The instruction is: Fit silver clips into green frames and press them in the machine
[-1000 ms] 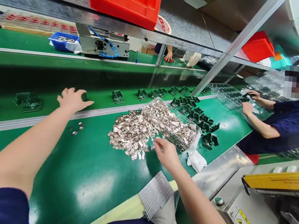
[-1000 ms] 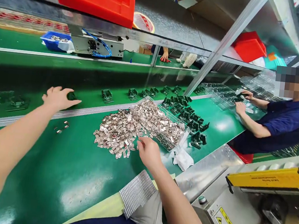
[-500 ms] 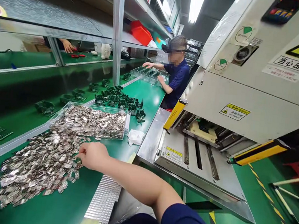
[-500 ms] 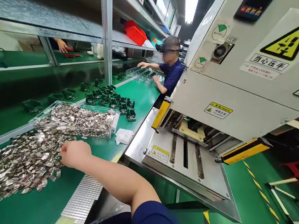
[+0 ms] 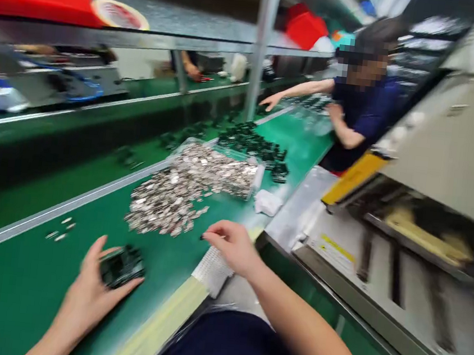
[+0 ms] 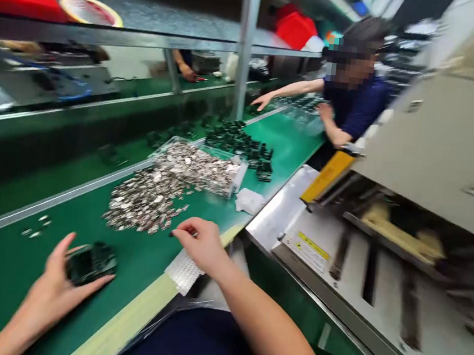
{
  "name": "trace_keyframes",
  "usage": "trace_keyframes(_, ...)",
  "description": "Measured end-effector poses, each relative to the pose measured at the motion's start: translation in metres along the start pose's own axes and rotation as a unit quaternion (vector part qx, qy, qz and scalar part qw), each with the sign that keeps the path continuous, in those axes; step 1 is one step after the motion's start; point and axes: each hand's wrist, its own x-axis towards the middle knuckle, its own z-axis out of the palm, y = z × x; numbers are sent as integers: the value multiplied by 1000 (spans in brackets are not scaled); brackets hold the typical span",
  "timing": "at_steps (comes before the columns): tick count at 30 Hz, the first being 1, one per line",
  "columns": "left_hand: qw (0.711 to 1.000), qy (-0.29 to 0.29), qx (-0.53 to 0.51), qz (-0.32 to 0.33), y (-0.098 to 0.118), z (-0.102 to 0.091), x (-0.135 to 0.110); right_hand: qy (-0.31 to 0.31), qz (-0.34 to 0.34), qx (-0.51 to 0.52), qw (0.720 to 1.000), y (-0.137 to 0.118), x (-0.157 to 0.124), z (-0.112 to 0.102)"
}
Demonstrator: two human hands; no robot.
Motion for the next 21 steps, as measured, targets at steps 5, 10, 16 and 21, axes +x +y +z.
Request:
trace_keyframes(5,999,-26,-35,-16,-5,0,-10,-49,31,41,997,14,-17,-3)
trace_keyframes(10,962,-6,-271,-32,47,16,-20,-66,5,45,997,2,-32,13)
trace_keyframes(16,899,10,-434,59,93,38,-27,11,-65,16,998,1,-41,28)
trace_keyframes(21,882,-29,-471,13,98,39,-33,24,-77,-15,997,7,-45,36)
